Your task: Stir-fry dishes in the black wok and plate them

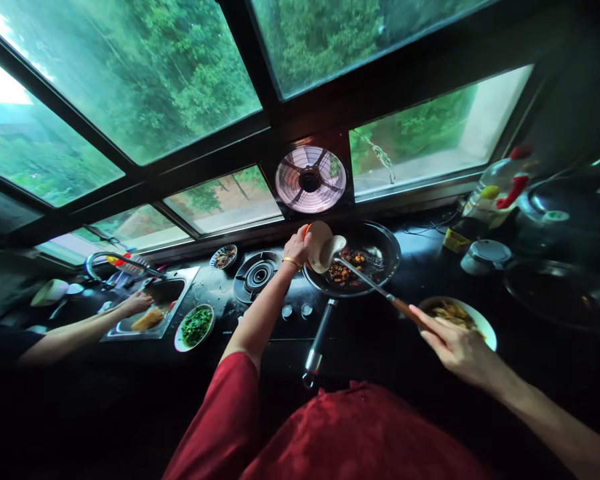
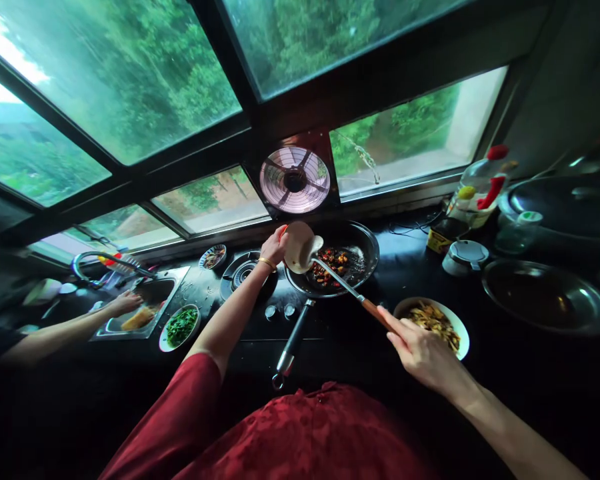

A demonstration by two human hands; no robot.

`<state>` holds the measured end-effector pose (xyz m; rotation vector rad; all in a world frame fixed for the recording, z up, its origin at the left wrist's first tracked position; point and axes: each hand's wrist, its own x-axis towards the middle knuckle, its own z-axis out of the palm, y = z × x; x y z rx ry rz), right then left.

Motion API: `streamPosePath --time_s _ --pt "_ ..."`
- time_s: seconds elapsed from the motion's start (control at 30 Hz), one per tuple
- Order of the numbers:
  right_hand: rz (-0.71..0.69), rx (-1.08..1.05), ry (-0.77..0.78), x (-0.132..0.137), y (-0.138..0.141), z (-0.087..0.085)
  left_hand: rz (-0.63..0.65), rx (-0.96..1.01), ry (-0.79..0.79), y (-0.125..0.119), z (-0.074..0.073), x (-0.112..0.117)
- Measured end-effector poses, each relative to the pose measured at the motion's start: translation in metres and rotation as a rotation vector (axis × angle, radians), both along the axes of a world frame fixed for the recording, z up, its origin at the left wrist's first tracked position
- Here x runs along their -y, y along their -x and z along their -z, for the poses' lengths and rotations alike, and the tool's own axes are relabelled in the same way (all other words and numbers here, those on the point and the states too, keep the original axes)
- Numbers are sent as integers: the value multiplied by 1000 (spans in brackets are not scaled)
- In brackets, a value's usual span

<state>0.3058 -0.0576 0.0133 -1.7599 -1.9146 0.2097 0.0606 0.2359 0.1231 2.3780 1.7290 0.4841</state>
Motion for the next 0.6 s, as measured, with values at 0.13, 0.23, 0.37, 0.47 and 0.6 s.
streamPosePath --time_s 0.13,0.23,0.37,0.47,0.6 --pt "-55 -58 110 -2 6 -3 24 -15 -26 1 3 7" --pt "-44 -12 113 -5 1 -1 40 -32 -52 0 6 12" --pt "18 163 86 -8 -15 0 42 -13 -64 4 8 14" --pt "82 244 92 -5 -30 -7 -22 197 -51 24 10 7" --pt "94 173 165 6 -51 -21 -211 730 -21 86 31 11"
